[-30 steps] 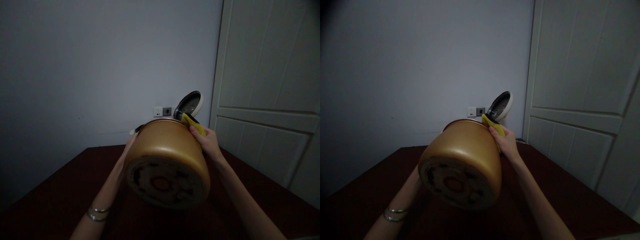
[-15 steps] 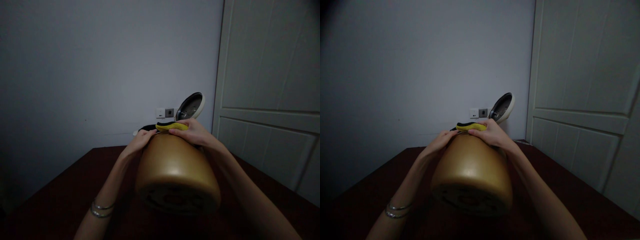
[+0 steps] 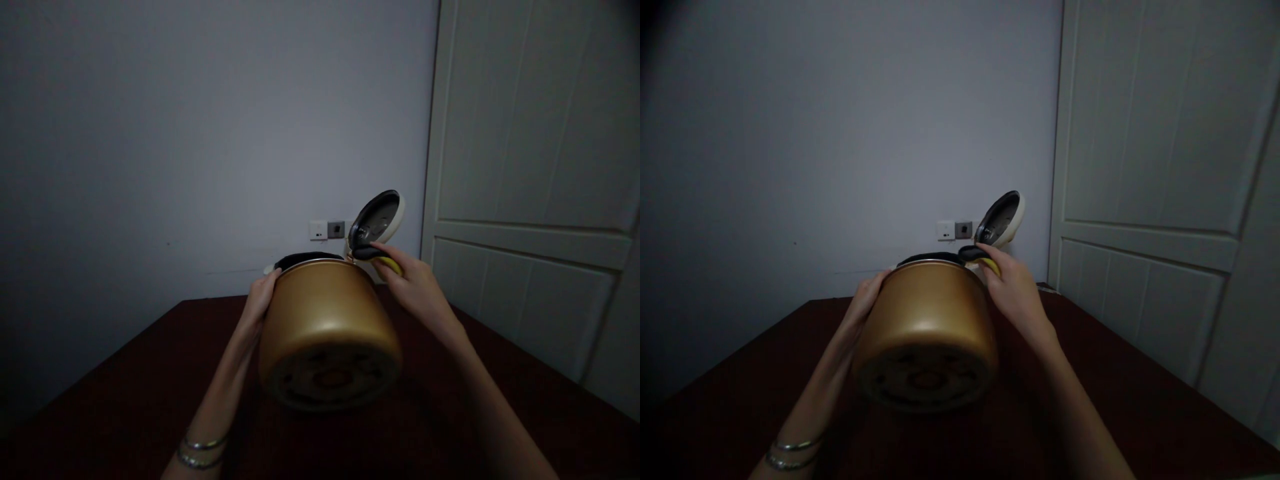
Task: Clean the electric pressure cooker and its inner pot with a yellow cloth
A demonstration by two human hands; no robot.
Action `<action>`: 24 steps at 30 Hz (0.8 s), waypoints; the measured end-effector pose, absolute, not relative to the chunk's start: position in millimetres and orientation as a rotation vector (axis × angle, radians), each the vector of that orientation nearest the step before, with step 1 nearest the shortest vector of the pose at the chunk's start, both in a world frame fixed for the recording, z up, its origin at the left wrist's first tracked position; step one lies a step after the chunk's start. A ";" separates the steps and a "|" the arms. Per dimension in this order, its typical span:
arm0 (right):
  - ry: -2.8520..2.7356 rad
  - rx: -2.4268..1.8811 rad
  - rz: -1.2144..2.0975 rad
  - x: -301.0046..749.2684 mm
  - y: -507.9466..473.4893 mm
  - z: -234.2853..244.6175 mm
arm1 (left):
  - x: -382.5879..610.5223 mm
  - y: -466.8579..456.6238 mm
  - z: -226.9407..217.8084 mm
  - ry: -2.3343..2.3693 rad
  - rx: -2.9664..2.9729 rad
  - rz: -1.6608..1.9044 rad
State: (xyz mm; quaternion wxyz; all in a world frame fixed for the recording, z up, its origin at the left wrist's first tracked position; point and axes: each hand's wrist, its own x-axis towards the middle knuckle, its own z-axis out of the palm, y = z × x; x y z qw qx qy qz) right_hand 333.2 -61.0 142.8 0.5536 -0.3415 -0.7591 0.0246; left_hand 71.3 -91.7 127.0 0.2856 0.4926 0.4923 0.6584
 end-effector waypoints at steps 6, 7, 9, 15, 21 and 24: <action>-1.636 -0.775 0.552 335.0 -53.7 90.6 | 70.6 -101.9 118.0 1.433 1.182 1.839; -1.615 -0.753 0.592 331.8 -55.8 90.7 | 71.0 -102.6 114.7 1.448 1.175 1.859; -1.615 -0.698 0.604 324.8 -66.4 99.6 | 71.9 -103.5 107.4 1.475 1.171 1.893; -2.134 -0.636 0.140 278.9 -136.1 136.3 | 84.6 -103.6 95.4 1.417 1.213 1.936; -2.449 -0.475 -0.238 243.6 -160.4 142.1 | 96.5 -111.2 103.4 1.309 1.238 1.904; -2.312 -0.416 -0.087 269.2 -143.3 146.2 | 89.4 -119.0 102.9 1.304 1.240 1.882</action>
